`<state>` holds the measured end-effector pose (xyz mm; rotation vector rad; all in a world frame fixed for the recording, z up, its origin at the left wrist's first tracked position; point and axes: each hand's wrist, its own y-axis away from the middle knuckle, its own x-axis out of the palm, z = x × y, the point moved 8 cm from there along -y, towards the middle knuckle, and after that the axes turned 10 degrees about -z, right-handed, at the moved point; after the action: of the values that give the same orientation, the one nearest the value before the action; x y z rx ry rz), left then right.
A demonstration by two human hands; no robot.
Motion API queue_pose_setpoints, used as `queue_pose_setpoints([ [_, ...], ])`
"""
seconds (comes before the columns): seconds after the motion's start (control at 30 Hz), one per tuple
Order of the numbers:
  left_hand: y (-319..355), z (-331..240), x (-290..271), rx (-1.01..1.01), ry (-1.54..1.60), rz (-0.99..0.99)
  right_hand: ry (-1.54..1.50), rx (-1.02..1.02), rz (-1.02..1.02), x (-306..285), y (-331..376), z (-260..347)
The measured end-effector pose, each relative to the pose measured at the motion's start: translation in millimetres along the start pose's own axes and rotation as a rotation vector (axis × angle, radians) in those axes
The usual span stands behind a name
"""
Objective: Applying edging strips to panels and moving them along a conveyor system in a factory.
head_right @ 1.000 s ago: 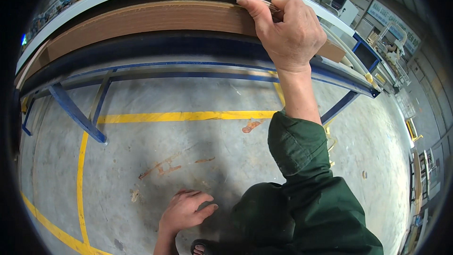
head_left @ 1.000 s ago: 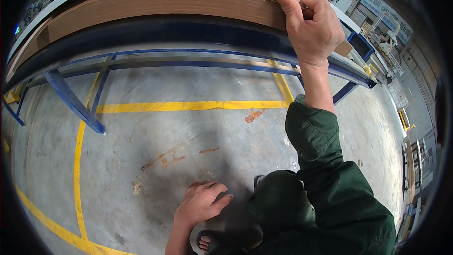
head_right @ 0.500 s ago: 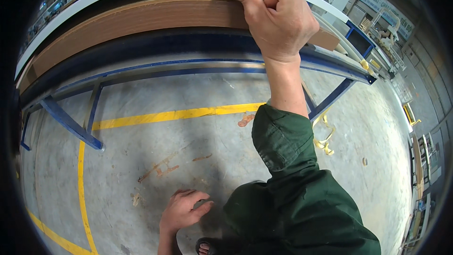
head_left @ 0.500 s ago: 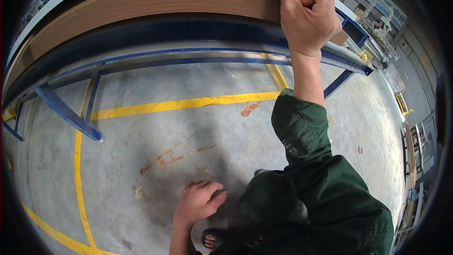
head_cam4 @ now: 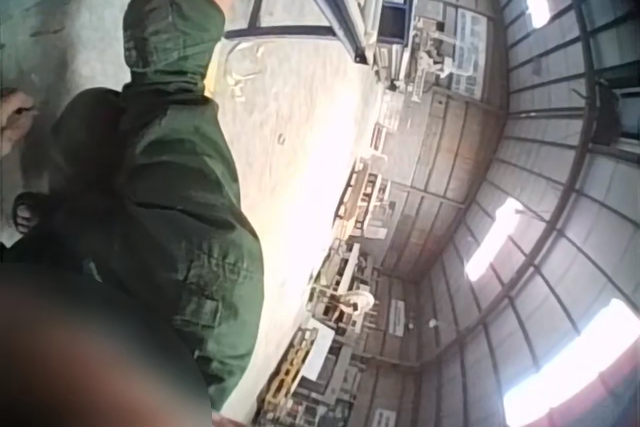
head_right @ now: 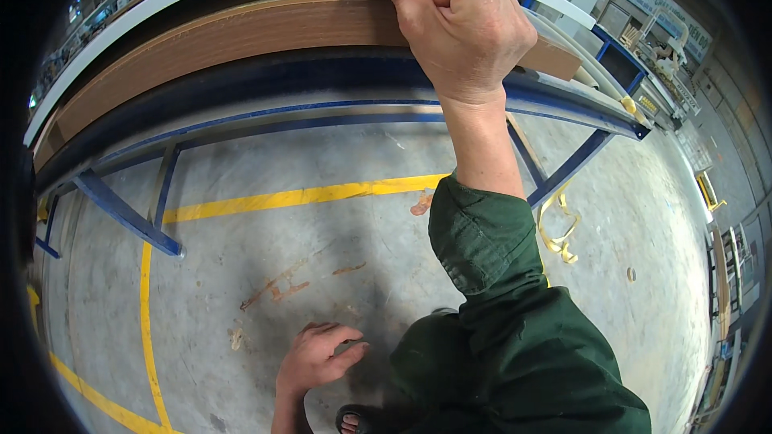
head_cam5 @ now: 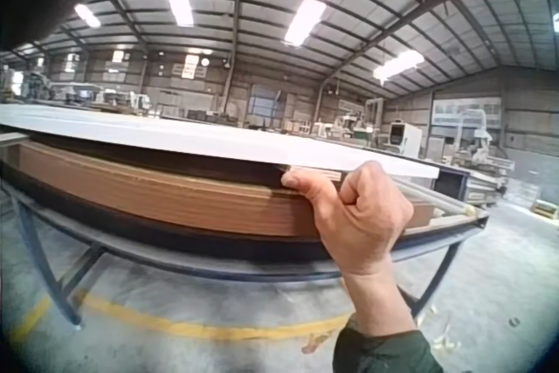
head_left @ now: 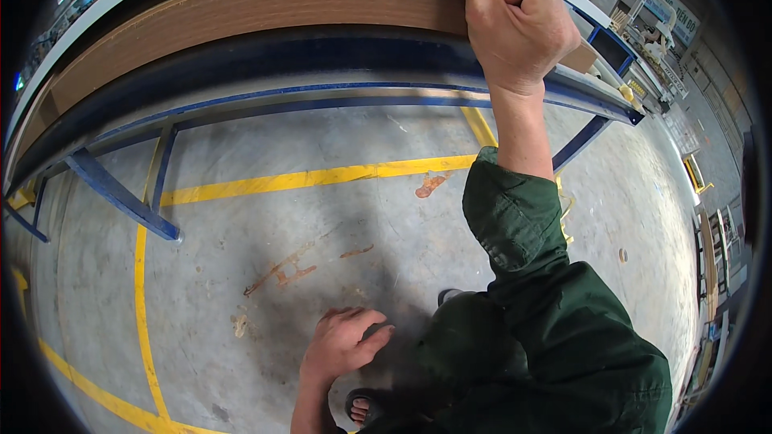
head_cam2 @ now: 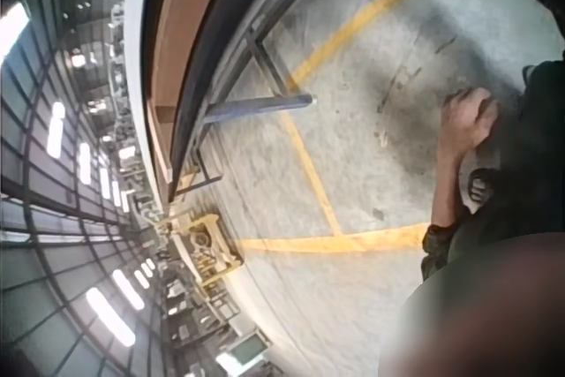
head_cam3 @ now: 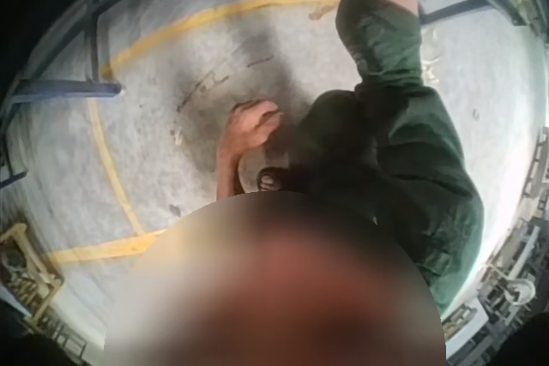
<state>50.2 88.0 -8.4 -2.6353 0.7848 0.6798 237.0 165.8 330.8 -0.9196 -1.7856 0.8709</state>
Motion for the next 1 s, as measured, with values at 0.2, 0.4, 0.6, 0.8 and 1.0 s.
queue_pose_setpoints([
  [0.2,-2.4,-0.8,4.6,-0.06,0.027,0.046,-0.013,0.07,0.048,0.6,-2.7,0.0],
  [0.4,-1.7,0.9,6.5,-0.085,0.017,0.064,0.009,0.081,0.063,0.1,-3.4,1.1],
  [0.6,-3.3,3.3,5.5,-0.026,0.011,0.023,0.021,0.061,0.055,0.4,-2.6,1.3],
  [0.8,-3.8,7.6,7.9,-0.048,0.025,0.047,0.008,-0.003,0.006,3.2,4.6,-7.0],
  [1.0,-5.9,8.1,9.9,-0.047,0.027,0.052,0.019,-0.073,-0.026,1.6,11.6,-11.6],
])
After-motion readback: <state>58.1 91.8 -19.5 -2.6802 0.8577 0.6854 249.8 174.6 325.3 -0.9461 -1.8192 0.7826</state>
